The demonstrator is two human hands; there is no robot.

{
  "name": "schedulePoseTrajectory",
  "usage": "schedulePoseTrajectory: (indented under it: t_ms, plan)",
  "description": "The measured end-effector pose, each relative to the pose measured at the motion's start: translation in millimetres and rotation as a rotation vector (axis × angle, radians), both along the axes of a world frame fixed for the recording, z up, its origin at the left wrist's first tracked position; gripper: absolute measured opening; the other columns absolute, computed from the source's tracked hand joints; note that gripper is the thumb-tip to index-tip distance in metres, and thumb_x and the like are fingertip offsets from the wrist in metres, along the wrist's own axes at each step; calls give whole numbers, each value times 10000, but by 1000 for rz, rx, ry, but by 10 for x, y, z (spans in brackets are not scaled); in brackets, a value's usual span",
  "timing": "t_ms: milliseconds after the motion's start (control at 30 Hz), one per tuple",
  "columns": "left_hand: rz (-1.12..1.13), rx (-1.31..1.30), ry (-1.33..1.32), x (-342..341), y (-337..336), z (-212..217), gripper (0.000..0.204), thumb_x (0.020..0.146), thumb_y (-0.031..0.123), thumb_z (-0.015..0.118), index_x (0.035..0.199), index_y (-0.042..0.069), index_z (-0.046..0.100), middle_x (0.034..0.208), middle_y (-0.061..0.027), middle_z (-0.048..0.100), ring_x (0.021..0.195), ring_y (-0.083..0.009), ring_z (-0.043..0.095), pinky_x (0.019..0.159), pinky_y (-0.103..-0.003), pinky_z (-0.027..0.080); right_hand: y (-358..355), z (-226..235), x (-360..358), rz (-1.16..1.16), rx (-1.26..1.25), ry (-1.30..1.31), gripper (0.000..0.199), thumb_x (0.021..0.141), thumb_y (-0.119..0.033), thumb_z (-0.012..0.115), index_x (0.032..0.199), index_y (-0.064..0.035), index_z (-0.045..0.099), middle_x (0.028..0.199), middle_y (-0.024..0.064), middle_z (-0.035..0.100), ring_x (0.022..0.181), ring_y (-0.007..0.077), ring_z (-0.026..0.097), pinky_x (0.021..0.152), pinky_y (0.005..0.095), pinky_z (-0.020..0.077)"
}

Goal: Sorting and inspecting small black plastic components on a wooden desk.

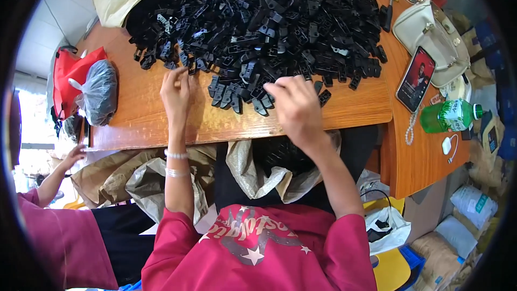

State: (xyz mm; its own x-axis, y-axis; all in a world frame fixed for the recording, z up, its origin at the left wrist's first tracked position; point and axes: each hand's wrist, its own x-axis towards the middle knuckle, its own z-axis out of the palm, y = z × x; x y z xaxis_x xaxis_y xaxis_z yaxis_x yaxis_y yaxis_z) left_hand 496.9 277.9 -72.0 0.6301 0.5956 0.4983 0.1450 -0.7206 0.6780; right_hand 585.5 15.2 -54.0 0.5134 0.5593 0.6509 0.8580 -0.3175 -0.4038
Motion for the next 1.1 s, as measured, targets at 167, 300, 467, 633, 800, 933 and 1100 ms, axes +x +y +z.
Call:
schedulePoseTrajectory:
  t_ms: [167, 300, 467, 633, 800, 933, 1100]
  plan:
    - [-4, 93, 297, 280, 267, 23, 235, 853, 210, 667, 933, -11, 660, 900, -166, 561, 770, -304, 590, 703, -387, 479, 250, -50, -167, -125, -121, 115, 263, 804, -194, 713, 1022, -60, 649, 836, 65, 535, 789, 235, 533, 704, 359, 382]
    - [-92, 88, 405, 155, 334, -81, 216, 821, 200, 660, 842, -15, 663, 886, -185, 575, 809, -344, 585, 724, -411, 473, 212, -109, -139, -173, -125, 176, 351, 780, -257, 742, 1049, -75, 610, 876, 73, 546, 834, 249, 550, 742, 380, 375]
    - [25, 118, 414, -90, 153, 46, 239, 797, 203, 658, 763, -32, 625, 831, -173, 567, 738, -328, 576, 693, -377, 468, 336, -43, -200, -300, -194, 229, 342, 780, -237, 742, 1008, -54, 566, 915, 83, 576, 862, 251, 568, 757, 377, 379]
    - [33, -255, -86, -298, 113, -131, 147, 820, -18, 616, 733, 1, 500, 784, -44, 541, 689, -135, 580, 593, -253, 484, 263, -103, -254, -269, 138, 311, 294, 786, 25, 620, 1071, -19, 562, 964, 149, 575, 914, 340, 576, 792, 425, 458]
    - [-268, -723, -240, -567, -450, 222, 312, 870, 30, 523, 1172, -50, 530, 937, -107, 585, 777, -156, 597, 669, -271, 495, -6, -143, -351, -264, 227, 179, 300, 793, -32, 680, 1085, -62, 620, 917, 98, 576, 821, 264, 583, 709, 372, 454]
    - [-384, -907, -75, -653, -699, 262, 354, 818, -11, 540, 1167, -68, 550, 933, -94, 592, 744, -140, 557, 681, -255, 465, -284, -268, -501, -316, -92, 76, 368, 742, -104, 754, 1073, -28, 613, 843, 70, 528, 788, 225, 547, 701, 360, 406]
    - [-441, -1004, -66, -651, -958, 293, 324, 820, -47, 549, 1142, -32, 513, 940, -98, 599, 696, -132, 580, 575, -231, 475, -246, -288, -540, -88, -23, 209, 407, 781, -57, 680, 1174, -1, 589, 887, 105, 527, 816, 247, 524, 721, 356, 396]
